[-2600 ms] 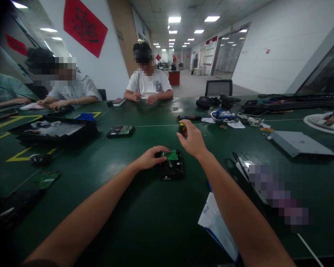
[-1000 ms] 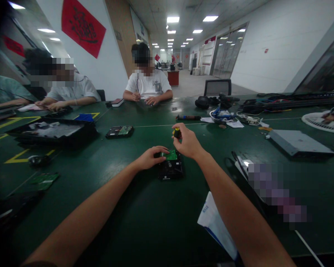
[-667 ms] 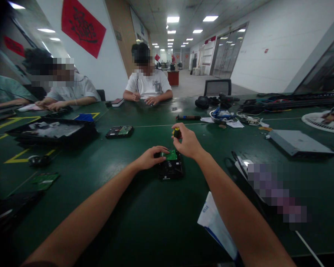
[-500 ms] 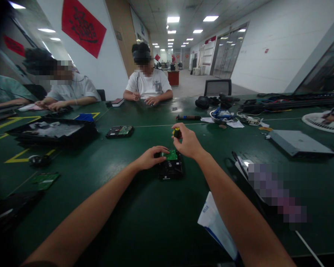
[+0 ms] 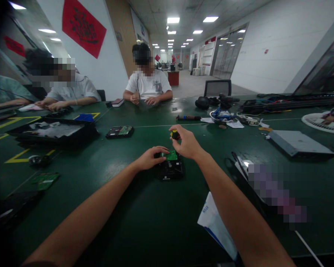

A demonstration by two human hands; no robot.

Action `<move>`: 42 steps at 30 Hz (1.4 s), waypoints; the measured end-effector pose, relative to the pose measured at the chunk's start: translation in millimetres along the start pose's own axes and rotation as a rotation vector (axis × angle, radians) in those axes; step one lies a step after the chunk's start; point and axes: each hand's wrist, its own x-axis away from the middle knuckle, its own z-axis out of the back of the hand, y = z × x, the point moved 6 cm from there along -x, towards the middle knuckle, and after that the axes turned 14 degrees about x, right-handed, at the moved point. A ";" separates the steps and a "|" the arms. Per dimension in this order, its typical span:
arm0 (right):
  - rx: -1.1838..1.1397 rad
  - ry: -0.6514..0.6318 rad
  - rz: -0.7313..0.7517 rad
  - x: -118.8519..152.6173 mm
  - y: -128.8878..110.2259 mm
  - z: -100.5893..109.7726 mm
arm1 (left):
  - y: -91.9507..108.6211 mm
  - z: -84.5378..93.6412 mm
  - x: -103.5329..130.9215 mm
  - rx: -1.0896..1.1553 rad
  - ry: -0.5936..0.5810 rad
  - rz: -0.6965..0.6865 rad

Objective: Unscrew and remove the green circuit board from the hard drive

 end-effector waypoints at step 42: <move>0.256 0.167 0.027 0.0 -2.7 5.6 | -1.5 0.6 0.2 0.011 0.003 0.007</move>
